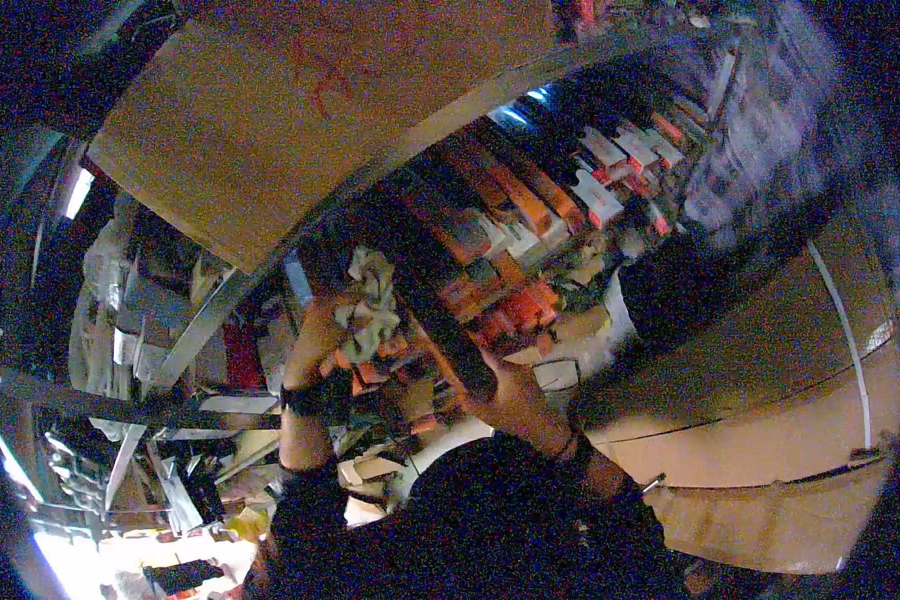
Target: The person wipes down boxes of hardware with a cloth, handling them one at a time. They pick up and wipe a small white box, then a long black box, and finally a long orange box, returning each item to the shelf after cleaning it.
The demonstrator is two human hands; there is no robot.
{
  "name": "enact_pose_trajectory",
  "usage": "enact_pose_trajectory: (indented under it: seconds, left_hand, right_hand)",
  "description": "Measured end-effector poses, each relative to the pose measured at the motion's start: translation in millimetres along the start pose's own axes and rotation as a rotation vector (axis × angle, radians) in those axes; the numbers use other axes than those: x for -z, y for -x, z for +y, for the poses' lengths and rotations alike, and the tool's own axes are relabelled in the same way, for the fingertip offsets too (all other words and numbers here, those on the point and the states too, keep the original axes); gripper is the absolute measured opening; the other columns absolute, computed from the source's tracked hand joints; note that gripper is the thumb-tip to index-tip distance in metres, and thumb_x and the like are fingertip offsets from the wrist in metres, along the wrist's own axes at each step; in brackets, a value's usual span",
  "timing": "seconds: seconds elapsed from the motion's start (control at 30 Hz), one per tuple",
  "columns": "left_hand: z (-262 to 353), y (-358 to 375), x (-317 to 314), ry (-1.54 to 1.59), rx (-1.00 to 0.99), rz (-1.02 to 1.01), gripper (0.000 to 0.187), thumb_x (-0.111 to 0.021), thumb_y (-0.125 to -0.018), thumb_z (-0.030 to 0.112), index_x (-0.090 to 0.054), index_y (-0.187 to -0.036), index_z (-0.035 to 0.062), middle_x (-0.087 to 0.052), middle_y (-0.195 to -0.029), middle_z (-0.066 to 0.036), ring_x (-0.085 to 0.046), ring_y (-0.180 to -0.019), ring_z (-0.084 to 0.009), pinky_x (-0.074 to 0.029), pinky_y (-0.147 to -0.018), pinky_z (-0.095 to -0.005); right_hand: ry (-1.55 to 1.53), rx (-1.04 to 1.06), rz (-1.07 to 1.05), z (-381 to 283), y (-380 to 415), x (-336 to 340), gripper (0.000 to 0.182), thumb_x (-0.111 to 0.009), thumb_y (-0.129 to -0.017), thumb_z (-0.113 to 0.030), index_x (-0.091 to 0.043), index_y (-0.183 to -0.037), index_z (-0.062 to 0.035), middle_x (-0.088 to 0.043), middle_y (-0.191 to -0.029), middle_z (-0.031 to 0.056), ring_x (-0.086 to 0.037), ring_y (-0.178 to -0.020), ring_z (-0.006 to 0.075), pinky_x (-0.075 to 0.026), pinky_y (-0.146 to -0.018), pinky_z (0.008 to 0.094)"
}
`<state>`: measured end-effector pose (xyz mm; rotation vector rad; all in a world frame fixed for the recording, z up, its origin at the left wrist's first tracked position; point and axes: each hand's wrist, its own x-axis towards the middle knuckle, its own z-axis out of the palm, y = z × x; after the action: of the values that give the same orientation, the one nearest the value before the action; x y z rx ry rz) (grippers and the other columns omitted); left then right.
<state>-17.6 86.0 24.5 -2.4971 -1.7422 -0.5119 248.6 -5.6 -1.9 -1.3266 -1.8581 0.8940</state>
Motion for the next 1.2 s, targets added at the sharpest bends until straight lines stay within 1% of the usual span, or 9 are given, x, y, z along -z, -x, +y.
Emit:
enact_pose_trajectory:
  seconds: [0.1,0.17,0.37,0.57,0.6,0.7,0.87,1.13,1.2]
  left_hand:
    - [19,17,38,0.569,0.178,-0.134,0.028,-0.060,-0.065,0.005,-0.059,-0.092,0.0051,-0.056,-0.098,-0.012,-0.049,-0.096,-0.0254,-0.036,-0.083,-0.0329]
    - [32,24,56,0.603,0.411,0.207,0.029,-0.061,-0.059,0.000,-0.060,-0.088,0.0039,-0.057,-0.098,-0.011,-0.046,-0.101,-0.0230,-0.032,-0.088,-0.0323]
    - [22,47,56,0.553,0.349,0.513,0.032,-0.061,-0.056,0.004,-0.060,-0.088,0.0009,-0.058,-0.093,-0.013,-0.048,-0.099,-0.0269,-0.035,-0.085,-0.0334]
    - [96,30,33,0.742,-0.160,0.099,0.033,-0.065,-0.055,0.008,-0.061,-0.088,0.0083,-0.053,-0.103,-0.010,-0.047,-0.096,-0.0286,-0.038,-0.080,-0.0353]
    - [110,33,8,1.452,0.247,-0.172,0.038,-0.064,-0.055,0.006,-0.059,-0.093,0.0099,-0.049,-0.109,-0.010,-0.045,-0.099,-0.0298,-0.039,-0.082,-0.0360]
    - [115,16,-35,1.397,0.149,-0.274,0.043,-0.064,-0.053,0.007,-0.058,-0.096,0.0102,-0.046,-0.112,-0.012,-0.044,-0.102,-0.0312,-0.038,-0.085,-0.0368]
    - [95,-6,-25,0.535,-0.166,-0.120,0.047,-0.053,-0.050,-0.005,-0.058,-0.095,0.0077,-0.045,-0.112,-0.014,-0.044,-0.103,-0.0316,-0.039,-0.085,-0.0354]
    - [79,-15,-11,0.612,-0.132,-0.087,0.049,-0.050,-0.047,-0.009,-0.059,-0.093,0.0052,-0.050,-0.105,-0.016,-0.049,-0.095,-0.0329,-0.042,-0.079,-0.0351]
    - [65,-14,-19,0.833,0.112,-0.003,0.046,-0.050,-0.050,-0.008,-0.058,-0.094,0.0051,-0.051,-0.103,-0.016,-0.051,-0.092,-0.0326,-0.043,-0.078,-0.0350]
  right_hand:
    - [-0.700,-0.239,-0.238,25,9,-10,0.050,-0.055,-0.069,-0.022,-0.040,-0.110,0.0034,-0.056,-0.086,0.0125,-0.058,-0.062,0.0211,-0.046,-0.053,0.0269]
    - [-1.203,-0.457,-0.367,8,12,7,0.036,-0.056,-0.072,-0.022,-0.045,-0.100,-0.0008,-0.057,-0.069,0.0043,-0.055,-0.059,0.0145,-0.044,-0.054,0.0264]
    - [-1.145,-0.386,-0.441,35,26,-7,0.034,-0.046,-0.079,-0.028,-0.045,-0.102,-0.0027,-0.056,-0.084,0.0064,-0.055,-0.069,0.0166,-0.045,-0.062,0.0261]
    - [-1.621,-0.799,-0.231,59,32,-29,0.042,-0.043,-0.077,-0.036,-0.042,-0.107,-0.0079,-0.053,-0.089,0.0117,-0.051,-0.071,0.0194,-0.042,-0.057,0.0272]
    - [-1.523,-0.752,-0.243,62,30,-31,0.048,-0.042,-0.074,-0.041,-0.038,-0.113,-0.0126,-0.051,-0.088,0.0139,-0.050,-0.059,0.0196,-0.039,-0.043,0.0245]
    - [-1.947,-0.752,-0.283,49,26,-28,0.045,-0.034,-0.079,-0.042,-0.043,-0.107,-0.0077,-0.053,-0.089,0.0142,-0.052,-0.074,0.0234,-0.044,-0.062,0.0292]
    - [-1.836,-0.739,-0.306,45,22,-29,0.050,-0.037,-0.076,-0.046,-0.043,-0.109,-0.0090,-0.052,-0.090,0.0125,-0.050,-0.070,0.0217,-0.042,-0.053,0.0259]
    - [-1.900,-0.889,-0.327,44,25,-14,0.060,-0.040,-0.074,-0.052,-0.039,-0.114,-0.0063,-0.050,-0.093,0.0099,-0.049,-0.073,0.0203,-0.041,-0.055,0.0257]
    - [-1.049,-0.368,-0.432,55,28,-19,0.053,-0.042,-0.075,-0.048,-0.041,-0.108,-0.0061,-0.050,-0.082,0.0074,-0.047,-0.066,0.0173,-0.038,-0.051,0.0243]
